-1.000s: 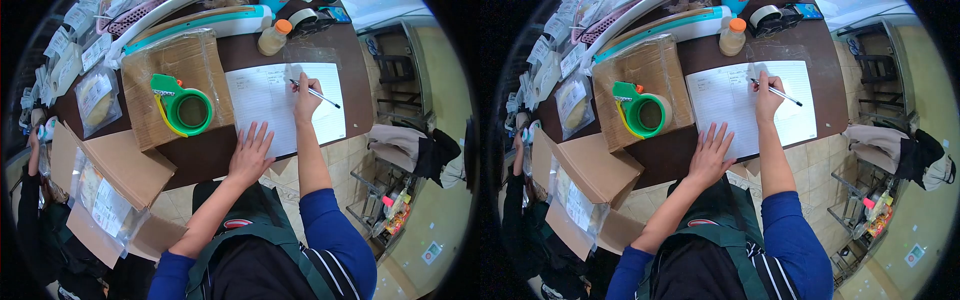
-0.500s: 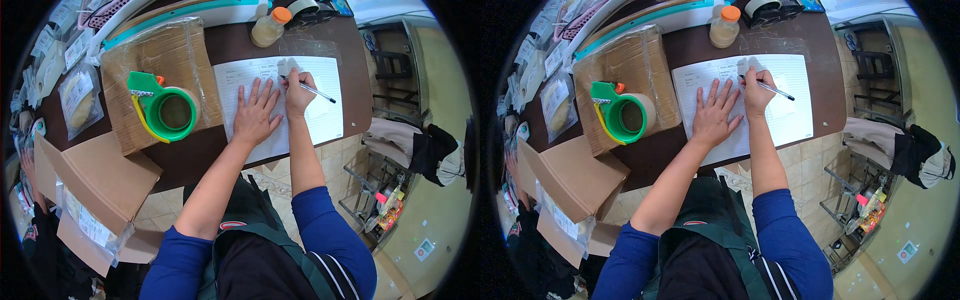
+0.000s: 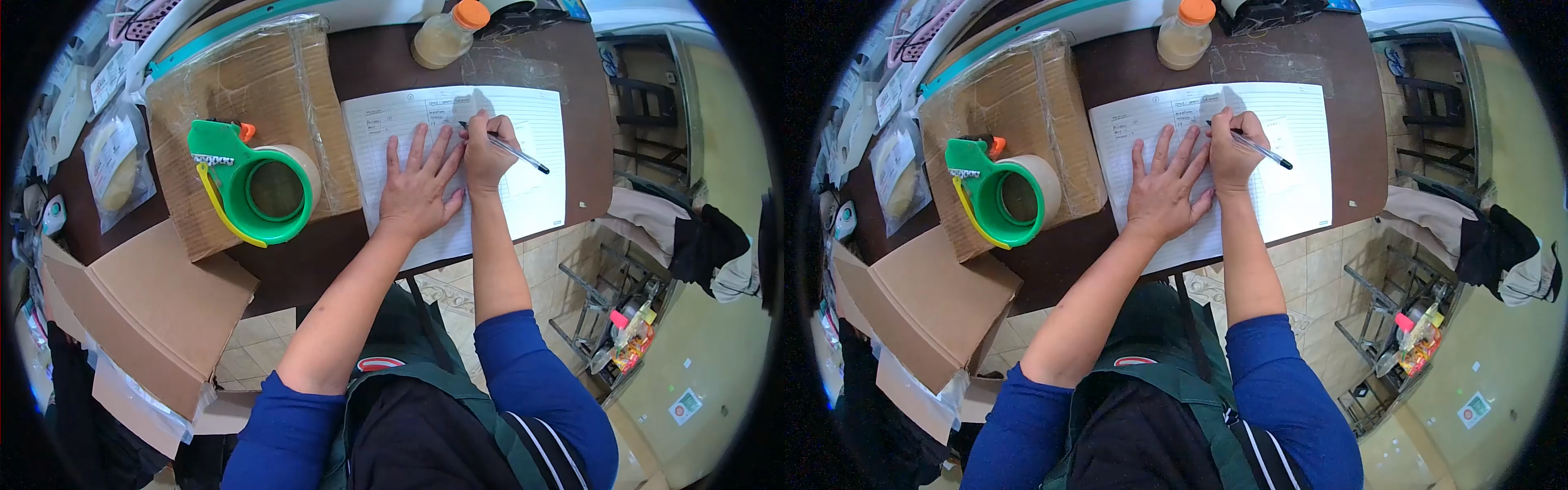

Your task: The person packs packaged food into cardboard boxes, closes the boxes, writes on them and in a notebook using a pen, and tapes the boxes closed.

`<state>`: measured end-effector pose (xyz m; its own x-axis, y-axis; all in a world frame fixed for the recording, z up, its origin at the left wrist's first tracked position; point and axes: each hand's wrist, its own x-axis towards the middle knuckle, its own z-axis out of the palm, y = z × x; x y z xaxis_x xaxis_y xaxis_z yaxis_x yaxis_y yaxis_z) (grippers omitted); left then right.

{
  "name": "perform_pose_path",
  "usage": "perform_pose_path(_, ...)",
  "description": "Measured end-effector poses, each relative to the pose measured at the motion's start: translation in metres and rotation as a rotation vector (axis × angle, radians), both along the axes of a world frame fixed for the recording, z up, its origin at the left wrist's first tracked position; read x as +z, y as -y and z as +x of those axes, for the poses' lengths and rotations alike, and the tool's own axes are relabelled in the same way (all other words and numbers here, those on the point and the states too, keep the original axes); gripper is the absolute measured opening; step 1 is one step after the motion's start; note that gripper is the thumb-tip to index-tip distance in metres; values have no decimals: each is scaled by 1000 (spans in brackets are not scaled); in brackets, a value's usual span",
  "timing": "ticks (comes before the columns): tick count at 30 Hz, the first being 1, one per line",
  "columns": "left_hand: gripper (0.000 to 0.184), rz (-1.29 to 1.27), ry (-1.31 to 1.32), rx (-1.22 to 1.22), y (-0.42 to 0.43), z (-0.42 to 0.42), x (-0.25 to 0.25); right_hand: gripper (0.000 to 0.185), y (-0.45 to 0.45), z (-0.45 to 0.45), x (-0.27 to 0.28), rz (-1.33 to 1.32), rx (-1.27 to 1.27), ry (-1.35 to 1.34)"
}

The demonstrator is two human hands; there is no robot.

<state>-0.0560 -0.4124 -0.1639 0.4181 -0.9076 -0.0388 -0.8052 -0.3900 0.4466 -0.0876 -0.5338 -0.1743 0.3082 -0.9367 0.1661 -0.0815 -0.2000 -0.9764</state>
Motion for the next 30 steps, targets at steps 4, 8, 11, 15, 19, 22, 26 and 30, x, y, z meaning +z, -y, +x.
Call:
perform_pose_path(4, 67, -4, 11, -8, 0, 0, -1, 30, 0, 0, -1, -78, 4, -72)
perform_pose_path(8, 66, -13, -15, 5, 0, 0, 0, 30, 1, 0, -4, -133, 3, -97)
perform_pose_path(11, 66, -22, -17, 10, 0, 0, 0, 30, 1, 0, -4, -118, 1, -99)
perform_pose_path(15, 65, -14, -13, -7, -1, 1, 0, 30, 4, -2, -11, -123, -5, -106)
perform_pose_path(19, 65, -28, -11, -1, 0, 1, 1, 31, 8, -3, -20, -270, -21, -187)
perform_pose_path(22, 65, -29, -22, 3, 0, 1, 0, 32, 1, 3, -8, -166, -47, -126)
perform_pose_path(26, 66, -38, -21, 15, 0, 0, -1, 30, 7, -2, -14, -264, -3, -242)
perform_pose_path(30, 65, -18, -22, 12, 0, 0, 0, 29, -1, 1, 1, -43, -38, -82)
